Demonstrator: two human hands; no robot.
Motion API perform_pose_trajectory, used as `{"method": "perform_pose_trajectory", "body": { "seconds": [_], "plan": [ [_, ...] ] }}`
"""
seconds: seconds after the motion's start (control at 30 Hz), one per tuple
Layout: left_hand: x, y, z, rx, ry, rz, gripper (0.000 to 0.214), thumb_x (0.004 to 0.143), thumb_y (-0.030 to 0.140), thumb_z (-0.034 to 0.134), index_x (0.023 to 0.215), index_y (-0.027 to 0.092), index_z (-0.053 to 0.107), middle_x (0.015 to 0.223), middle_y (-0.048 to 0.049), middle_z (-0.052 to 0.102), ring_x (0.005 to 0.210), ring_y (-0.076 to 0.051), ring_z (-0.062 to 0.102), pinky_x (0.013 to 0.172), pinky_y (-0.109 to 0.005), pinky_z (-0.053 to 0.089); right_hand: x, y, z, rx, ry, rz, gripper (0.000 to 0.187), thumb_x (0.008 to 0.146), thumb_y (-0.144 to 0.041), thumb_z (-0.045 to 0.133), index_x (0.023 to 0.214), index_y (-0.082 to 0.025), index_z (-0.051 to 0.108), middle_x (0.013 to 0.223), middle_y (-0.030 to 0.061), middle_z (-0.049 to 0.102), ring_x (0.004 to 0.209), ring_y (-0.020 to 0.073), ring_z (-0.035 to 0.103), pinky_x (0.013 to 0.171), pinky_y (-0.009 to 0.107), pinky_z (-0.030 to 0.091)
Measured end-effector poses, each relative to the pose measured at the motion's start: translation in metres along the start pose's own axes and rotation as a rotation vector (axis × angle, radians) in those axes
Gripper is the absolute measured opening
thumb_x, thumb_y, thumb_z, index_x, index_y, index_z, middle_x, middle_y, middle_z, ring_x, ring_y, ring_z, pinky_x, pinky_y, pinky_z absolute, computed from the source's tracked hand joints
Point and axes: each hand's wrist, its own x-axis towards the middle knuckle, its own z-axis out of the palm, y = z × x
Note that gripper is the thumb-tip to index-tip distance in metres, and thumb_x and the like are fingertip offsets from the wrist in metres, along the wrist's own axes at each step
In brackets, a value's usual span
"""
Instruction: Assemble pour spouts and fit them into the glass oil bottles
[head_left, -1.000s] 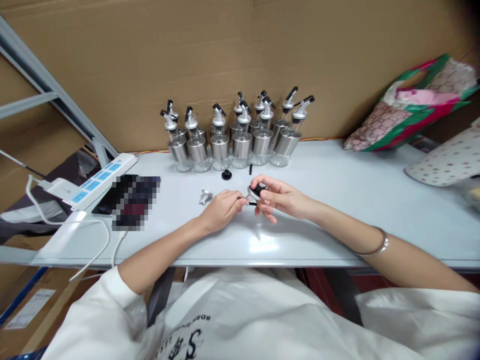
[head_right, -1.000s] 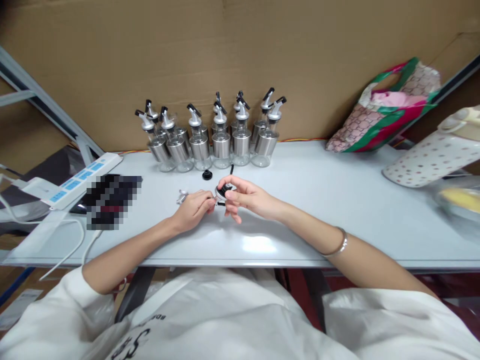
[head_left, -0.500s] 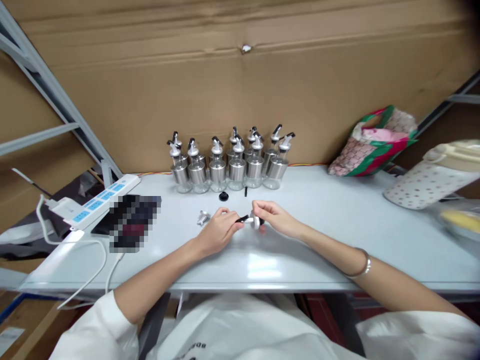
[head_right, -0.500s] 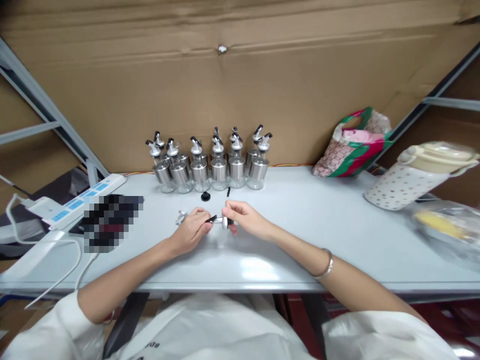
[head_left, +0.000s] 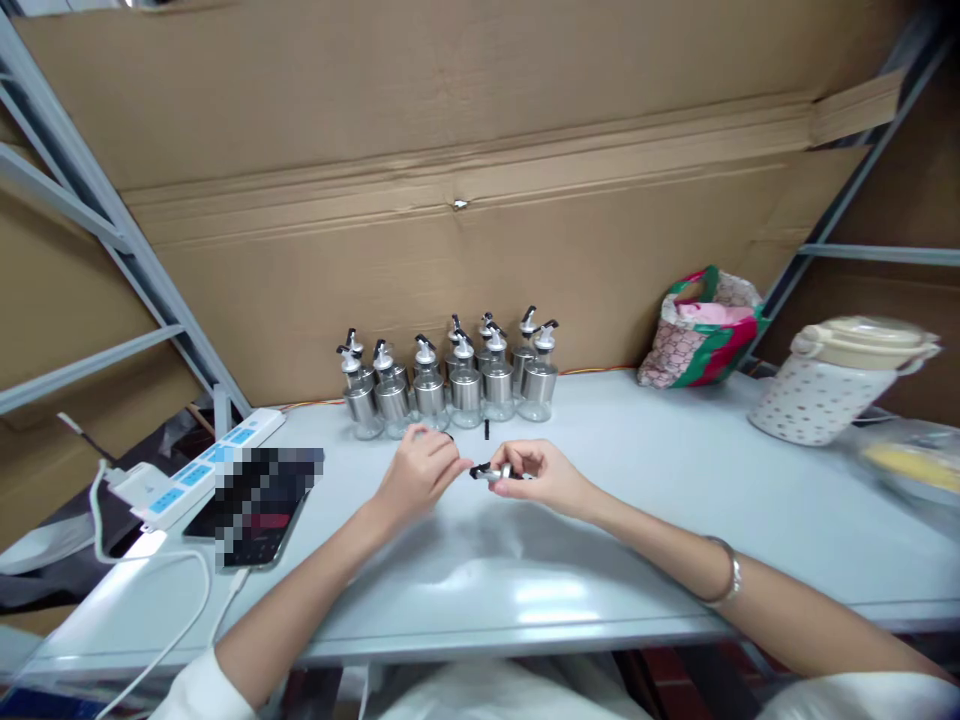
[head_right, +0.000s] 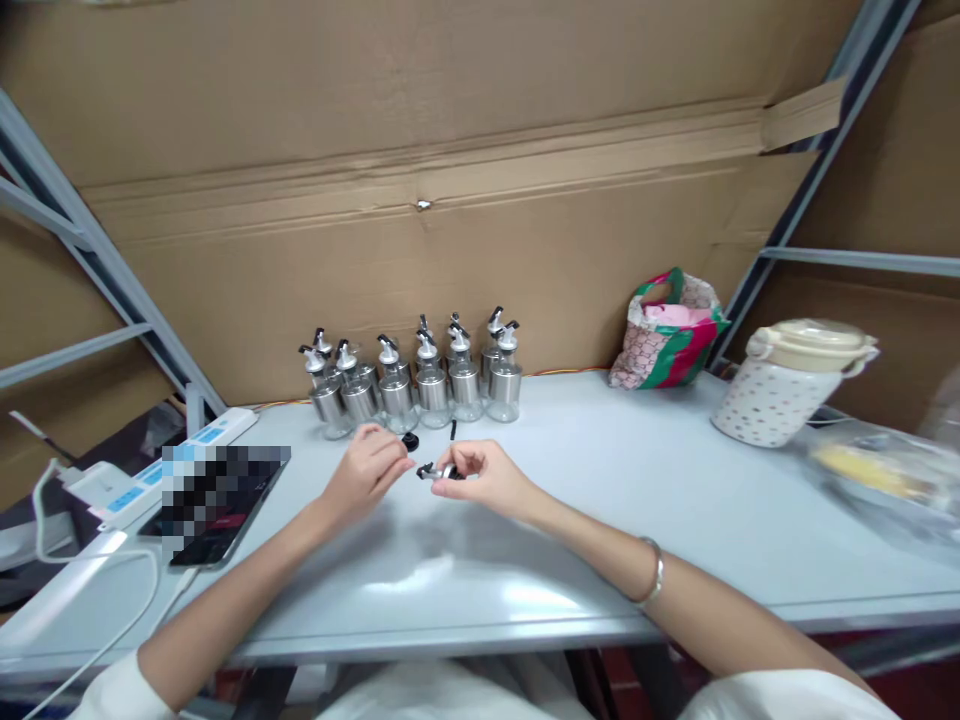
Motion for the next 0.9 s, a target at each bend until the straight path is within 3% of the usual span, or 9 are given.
{"method": "perform_pose_trajectory", "body": {
  "seconds": [0.07,0.2,0.27,0.37,0.43,0.57,0.67,0.77,0.9],
  "plan": [
    [0.02,-0.016,-0.018,0.069,0.105,-0.028,0.027,0.097,0.03,0.039,0.078,0.019,0.054,0.081,-0.004,0.065,0.08,-0.017,0.058,0.083,-0.034,0.041,0.0,-0.002,0.0,0.02,0.056,0.014,0.057,0.057,-0.048,0.082,0.056,-0.021,0.031,0.068,0.0024,0.064,0.06,0.0135,0.057,0.056,0.026,0.04],
    [0.076,-0.072,-0.053,0.102,0.23,-0.297,0.013,0.091,0.021,0.042,0.098,0.017,0.053,0.094,-0.008,0.061,0.086,-0.018,0.058,0.082,-0.033,0.047,0.001,-0.005,-0.003,0.091,0.102,0.045,0.059,0.056,-0.044,0.084,0.06,-0.022,0.029,0.058,-0.0013,0.061,0.055,0.0158,0.063,0.051,0.025,0.041],
    [0.104,-0.104,-0.059,0.138,0.056,-0.35,0.021,0.086,0.013,0.043,0.104,0.015,0.054,0.104,-0.0104,0.061,0.099,-0.02,0.059,0.09,-0.034,0.046,0.001,-0.007,-0.005,0.099,0.136,0.03,0.057,0.058,-0.043,0.083,0.061,-0.022,0.03,0.056,-0.0019,0.062,0.055,0.017,0.065,0.051,0.025,0.041],
    [0.138,-0.14,-0.053,0.163,-0.431,-0.38,0.04,0.081,0.011,0.048,0.121,0.014,0.05,0.126,-0.013,0.056,0.117,-0.02,0.054,0.101,-0.032,0.041,0.003,-0.011,-0.006,0.089,0.182,0.009,0.056,0.06,-0.043,0.082,0.063,-0.023,0.031,0.05,-0.0041,0.059,0.051,0.0171,0.065,0.05,0.025,0.041],
    [0.153,-0.152,-0.042,0.14,-0.572,-0.39,0.046,0.077,0.011,0.052,0.123,0.015,0.051,0.127,-0.0106,0.06,0.115,-0.018,0.057,0.099,-0.028,0.043,0.004,-0.013,-0.007,0.102,0.202,0.011,0.056,0.059,-0.042,0.083,0.066,-0.023,0.031,0.049,-0.0058,0.058,0.049,0.0164,0.064,0.049,0.025,0.043],
    [0.167,-0.156,-0.021,0.136,-0.779,-0.399,0.042,0.065,0.004,0.056,0.102,0.019,0.067,0.111,-0.0043,0.071,0.101,-0.017,0.064,0.088,-0.023,0.047,0.007,-0.015,-0.008,0.153,0.248,-0.006,0.046,0.061,-0.043,0.081,0.083,-0.022,0.045,0.058,-0.0073,0.059,0.052,0.0149,0.065,0.053,0.027,0.049],
    [0.171,-0.155,-0.021,0.16,-0.85,-0.4,0.038,0.062,0.005,0.06,0.096,0.019,0.07,0.105,-0.0037,0.073,0.096,-0.018,0.065,0.084,-0.022,0.048,0.008,-0.014,-0.009,0.118,0.266,-0.03,0.04,0.065,-0.045,0.077,0.087,-0.02,0.055,0.066,-0.0047,0.058,0.056,0.0136,0.064,0.055,0.028,0.051],
    [0.182,-0.151,-0.043,0.204,-0.844,-0.407,0.032,0.069,0.018,0.064,0.1,0.018,0.069,0.108,-0.0054,0.072,0.096,-0.019,0.065,0.084,-0.025,0.049,0.009,-0.013,-0.011,0.099,0.315,-0.074,0.036,0.068,-0.044,0.076,0.084,-0.02,0.055,0.068,-0.0043,0.057,0.058,0.0122,0.062,0.055,0.027,0.05],
    [0.206,-0.129,-0.102,0.418,-0.673,-0.394,0.03,0.079,0.032,0.061,0.104,0.017,0.066,0.103,-0.003,0.071,0.092,-0.017,0.061,0.088,-0.032,0.048,0.008,-0.011,-0.012,0.105,0.301,-0.099,0.035,0.072,-0.042,0.073,0.08,-0.021,0.047,0.065,-0.0058,0.057,0.056,0.0112,0.06,0.056,0.027,0.048]
  ]
}}
